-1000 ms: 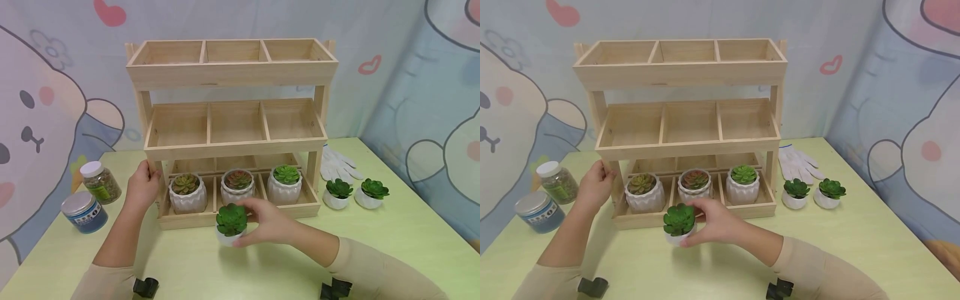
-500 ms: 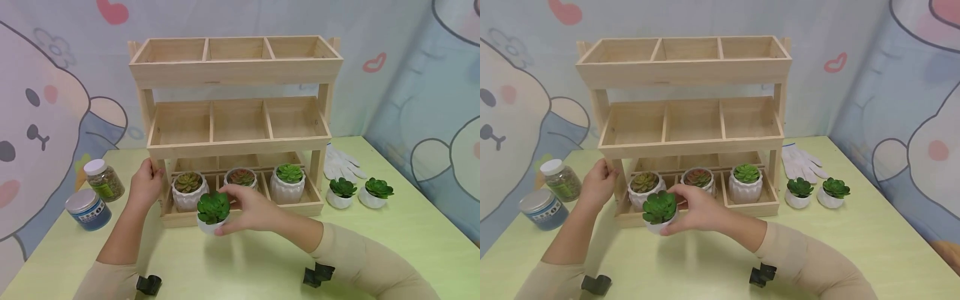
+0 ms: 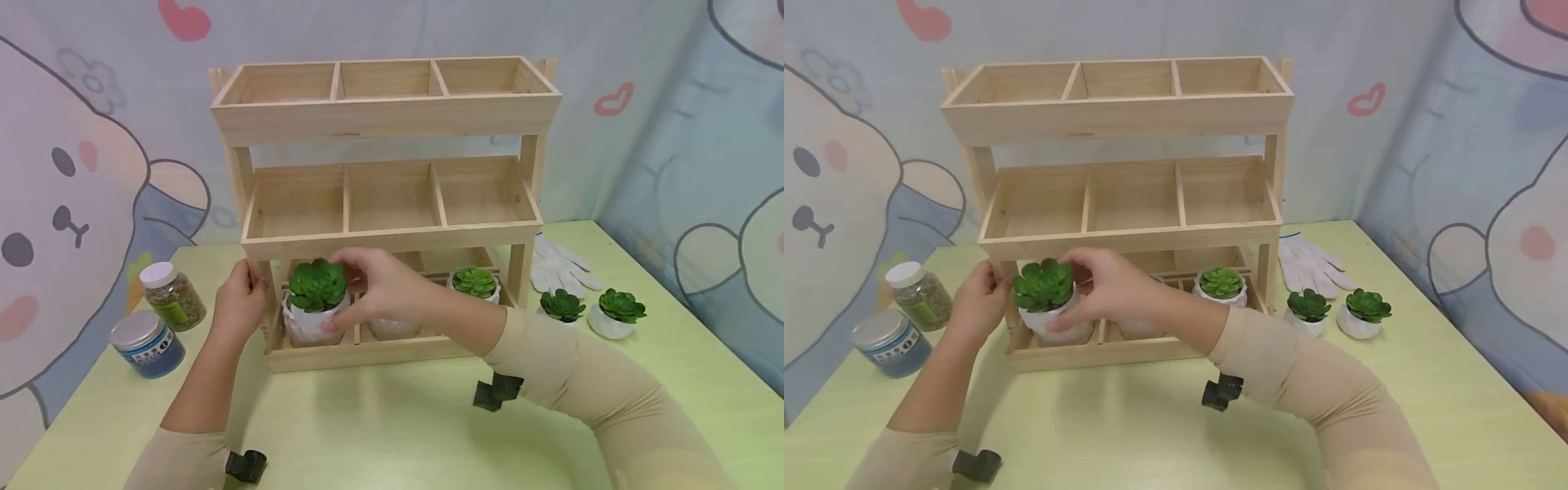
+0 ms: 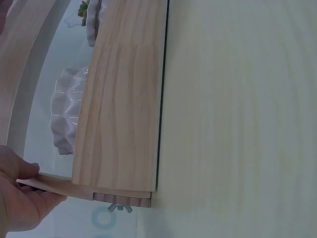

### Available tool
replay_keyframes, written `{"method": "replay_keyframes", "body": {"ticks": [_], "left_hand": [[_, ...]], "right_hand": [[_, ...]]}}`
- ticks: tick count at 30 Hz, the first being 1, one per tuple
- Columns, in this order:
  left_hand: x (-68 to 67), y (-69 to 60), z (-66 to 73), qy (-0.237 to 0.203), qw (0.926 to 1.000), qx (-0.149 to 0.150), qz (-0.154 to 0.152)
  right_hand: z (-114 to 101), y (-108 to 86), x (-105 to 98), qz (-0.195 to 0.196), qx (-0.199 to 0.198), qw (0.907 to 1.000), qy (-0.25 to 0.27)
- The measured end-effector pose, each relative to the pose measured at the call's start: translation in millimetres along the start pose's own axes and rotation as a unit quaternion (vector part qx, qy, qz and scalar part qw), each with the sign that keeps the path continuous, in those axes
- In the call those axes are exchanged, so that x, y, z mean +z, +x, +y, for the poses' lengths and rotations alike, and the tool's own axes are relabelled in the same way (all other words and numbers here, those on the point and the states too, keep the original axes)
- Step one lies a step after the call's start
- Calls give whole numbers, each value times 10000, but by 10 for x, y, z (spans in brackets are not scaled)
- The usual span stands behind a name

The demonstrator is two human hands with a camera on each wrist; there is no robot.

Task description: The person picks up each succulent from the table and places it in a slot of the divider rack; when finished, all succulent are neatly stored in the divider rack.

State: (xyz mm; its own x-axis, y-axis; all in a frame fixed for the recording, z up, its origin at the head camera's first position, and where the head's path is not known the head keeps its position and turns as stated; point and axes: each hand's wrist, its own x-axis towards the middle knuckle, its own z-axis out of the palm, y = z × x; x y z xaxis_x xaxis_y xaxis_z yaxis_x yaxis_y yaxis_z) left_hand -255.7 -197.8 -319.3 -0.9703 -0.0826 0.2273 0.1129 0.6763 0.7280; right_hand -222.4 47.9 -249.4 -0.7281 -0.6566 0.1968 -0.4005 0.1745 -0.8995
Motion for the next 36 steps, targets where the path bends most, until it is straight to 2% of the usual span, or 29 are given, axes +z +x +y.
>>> {"method": "replay_keyframes", "body": {"ticks": [5,9,18,28,36], "left_hand": [[8,-9,-34,-1,10000,32,51],[7,-29,-43,102,9998,122,114],[-18,-50,-21,65,9997,168,141],[14,-23,-11,46,9996,217,194],[17,-12,-10,40,9999,104,85]], "right_hand": [[-161,209,-44,174,44,9996,215],[-252,358,-65,469,68,9985,261],[-361,686,-115,891,-297,9953,220],[-334,867,-169,1310,43,9913,-97],[-277,985,-201,1434,437,9864,-677]]}}
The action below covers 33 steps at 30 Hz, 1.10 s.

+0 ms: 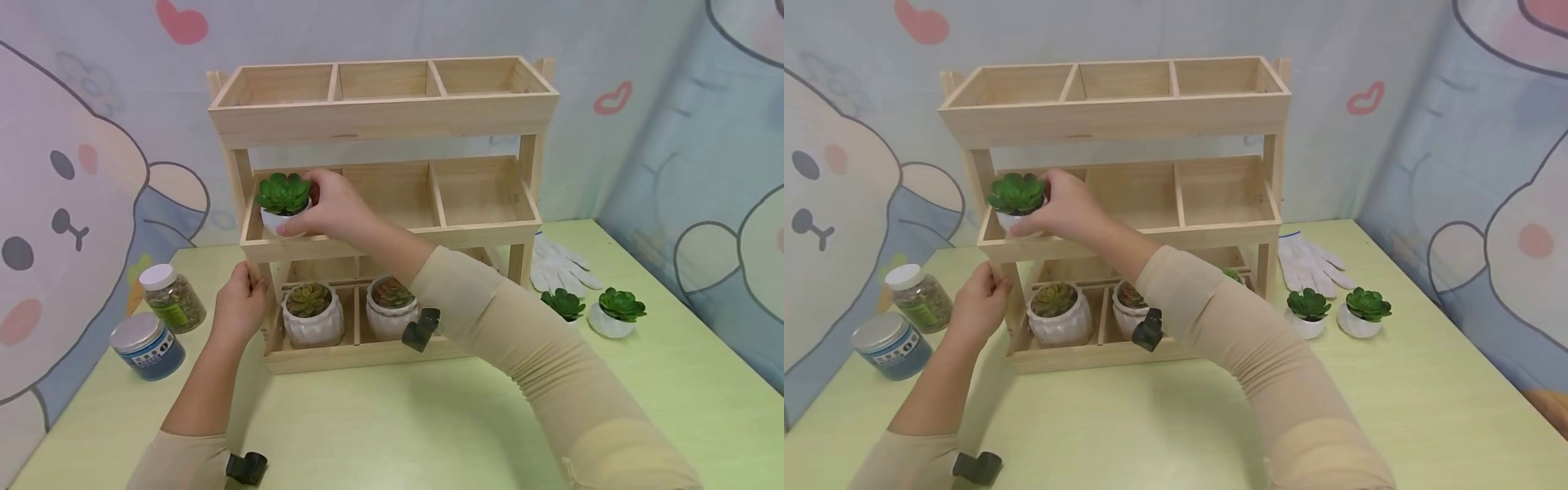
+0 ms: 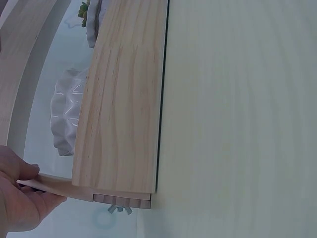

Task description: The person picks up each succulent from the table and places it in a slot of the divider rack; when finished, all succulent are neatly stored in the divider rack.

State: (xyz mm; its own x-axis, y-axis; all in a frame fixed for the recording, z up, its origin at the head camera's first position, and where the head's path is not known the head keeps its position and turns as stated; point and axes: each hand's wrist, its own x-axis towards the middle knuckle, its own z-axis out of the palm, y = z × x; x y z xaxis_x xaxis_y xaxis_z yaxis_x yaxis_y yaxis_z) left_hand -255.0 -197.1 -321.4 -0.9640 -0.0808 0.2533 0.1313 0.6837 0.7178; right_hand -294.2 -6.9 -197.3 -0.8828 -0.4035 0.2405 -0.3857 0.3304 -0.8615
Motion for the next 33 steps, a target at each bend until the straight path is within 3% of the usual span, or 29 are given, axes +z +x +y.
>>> {"method": "replay_keyframes", "body": {"ticks": [14,23,33], "left_hand": [[14,-5,-4,-41,10000,-69,2],[6,-2,-9,-27,10000,-10,73],[13,-9,24,-51,10000,-26,69]], "right_hand": [[55,157,20,170,253,9927,-1171],[11,205,23,-95,88,9795,-2008],[-19,245,32,-233,280,9593,-2801]]}}
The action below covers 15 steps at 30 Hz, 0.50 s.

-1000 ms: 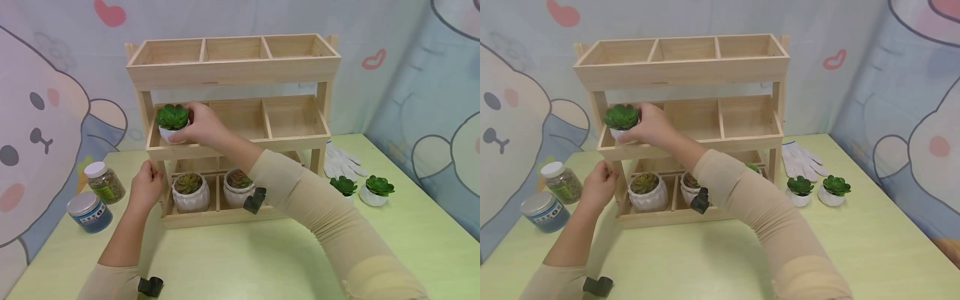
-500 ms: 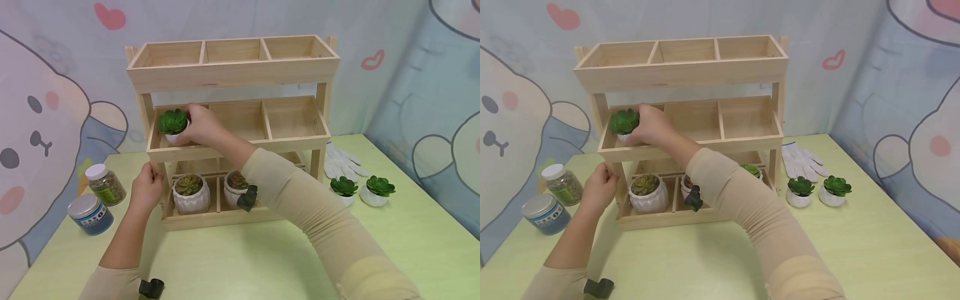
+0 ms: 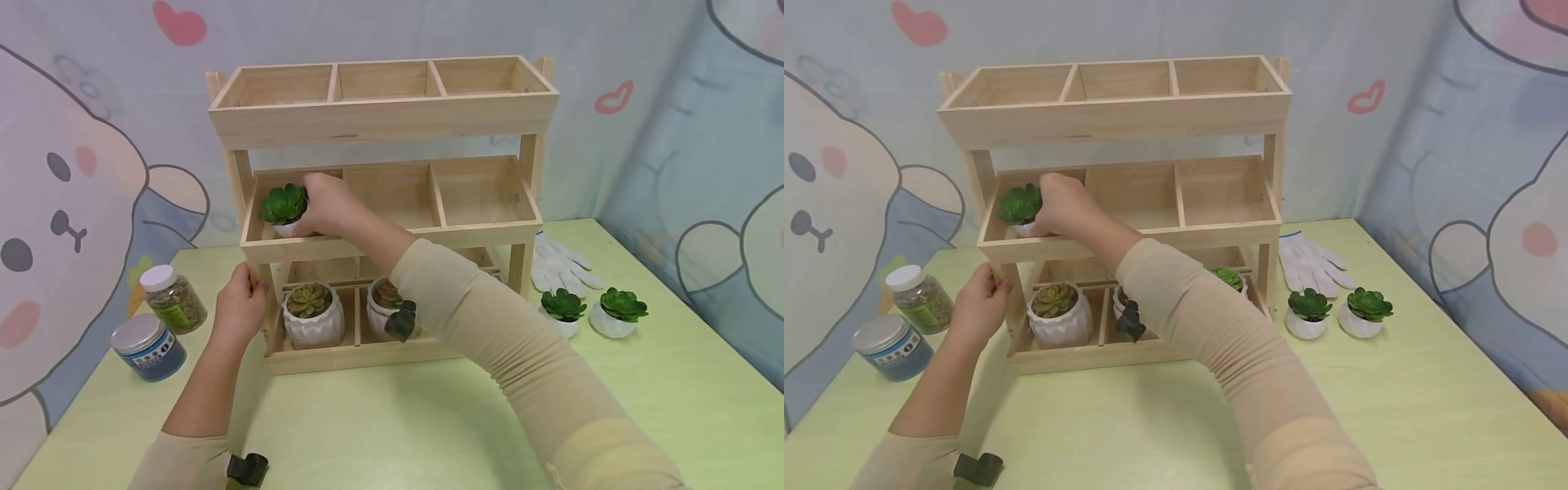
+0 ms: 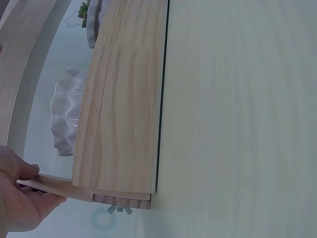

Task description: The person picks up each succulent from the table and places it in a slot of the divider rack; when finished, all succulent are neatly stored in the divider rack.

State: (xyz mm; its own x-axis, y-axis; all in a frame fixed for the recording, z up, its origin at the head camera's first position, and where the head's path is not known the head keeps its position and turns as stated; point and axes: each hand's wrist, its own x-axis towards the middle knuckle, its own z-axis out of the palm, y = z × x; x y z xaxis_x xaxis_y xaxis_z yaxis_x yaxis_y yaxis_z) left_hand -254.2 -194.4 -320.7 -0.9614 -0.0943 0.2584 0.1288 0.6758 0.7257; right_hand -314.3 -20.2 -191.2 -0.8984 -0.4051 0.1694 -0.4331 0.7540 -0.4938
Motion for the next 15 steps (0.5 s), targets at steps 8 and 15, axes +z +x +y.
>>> {"method": "replay_keyframes", "body": {"ticks": [8,15], "left_hand": [[7,16,3,-8,10000,-31,14],[13,23,4,-6,10000,-15,-64]], "right_hand": [[-9,10,12,59,-45,9993,-380],[-29,-23,5,41,37,9994,-356]]}}
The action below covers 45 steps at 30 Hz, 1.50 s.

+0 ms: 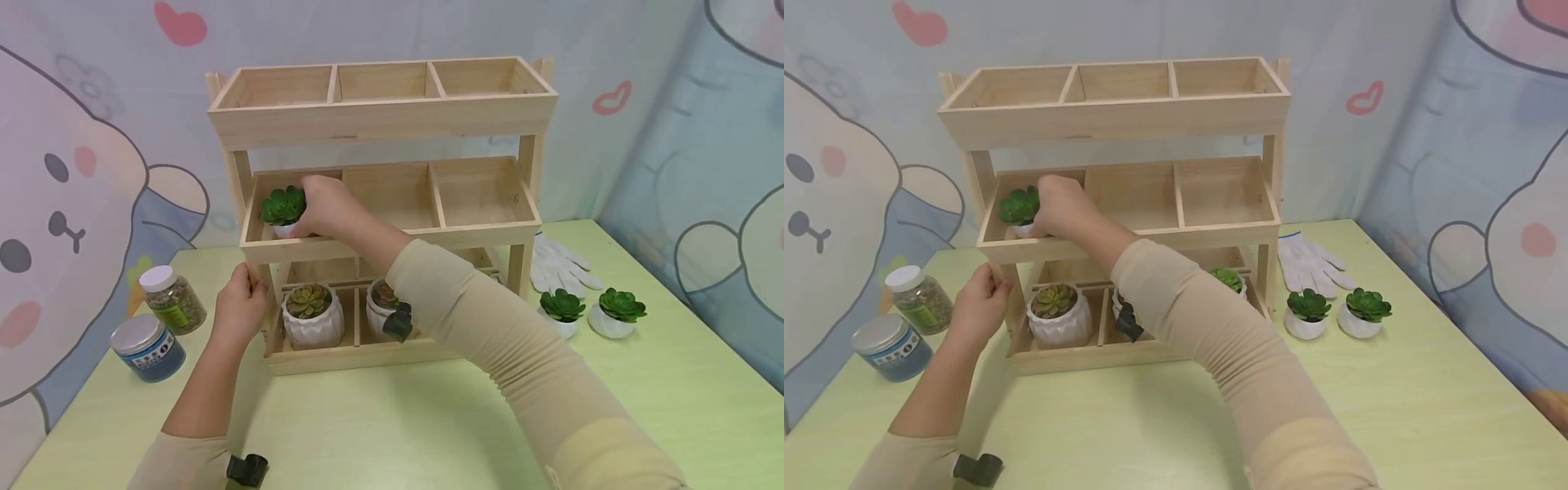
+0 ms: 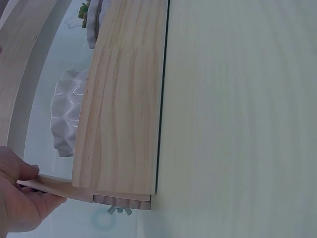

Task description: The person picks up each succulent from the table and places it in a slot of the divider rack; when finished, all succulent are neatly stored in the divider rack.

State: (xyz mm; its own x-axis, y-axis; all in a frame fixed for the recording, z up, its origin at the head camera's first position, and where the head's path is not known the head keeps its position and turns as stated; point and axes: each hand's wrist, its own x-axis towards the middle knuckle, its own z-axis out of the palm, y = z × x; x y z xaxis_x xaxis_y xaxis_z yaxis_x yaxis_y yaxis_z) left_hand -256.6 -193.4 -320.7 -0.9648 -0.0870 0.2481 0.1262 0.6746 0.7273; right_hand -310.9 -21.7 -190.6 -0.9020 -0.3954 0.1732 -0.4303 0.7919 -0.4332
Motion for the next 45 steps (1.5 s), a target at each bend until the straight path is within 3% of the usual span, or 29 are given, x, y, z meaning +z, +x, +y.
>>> {"method": "replay_keyframes", "body": {"ticks": [11,19,25,34,45], "left_hand": [[19,16,-3,12,10000,52,-30],[24,19,7,-4,10000,18,-59],[-6,10,18,27,9999,-44,-103],[-40,8,10,55,10000,-14,-63],[-45,4,-3,54,10000,9,-53]], "right_hand": [[45,-21,1,77,252,9992,285],[99,-52,2,99,75,9974,715],[140,-140,-5,343,-257,9931,1094],[213,-509,-69,721,-875,9898,859],[433,-1034,-89,776,-1233,9718,1853]]}}
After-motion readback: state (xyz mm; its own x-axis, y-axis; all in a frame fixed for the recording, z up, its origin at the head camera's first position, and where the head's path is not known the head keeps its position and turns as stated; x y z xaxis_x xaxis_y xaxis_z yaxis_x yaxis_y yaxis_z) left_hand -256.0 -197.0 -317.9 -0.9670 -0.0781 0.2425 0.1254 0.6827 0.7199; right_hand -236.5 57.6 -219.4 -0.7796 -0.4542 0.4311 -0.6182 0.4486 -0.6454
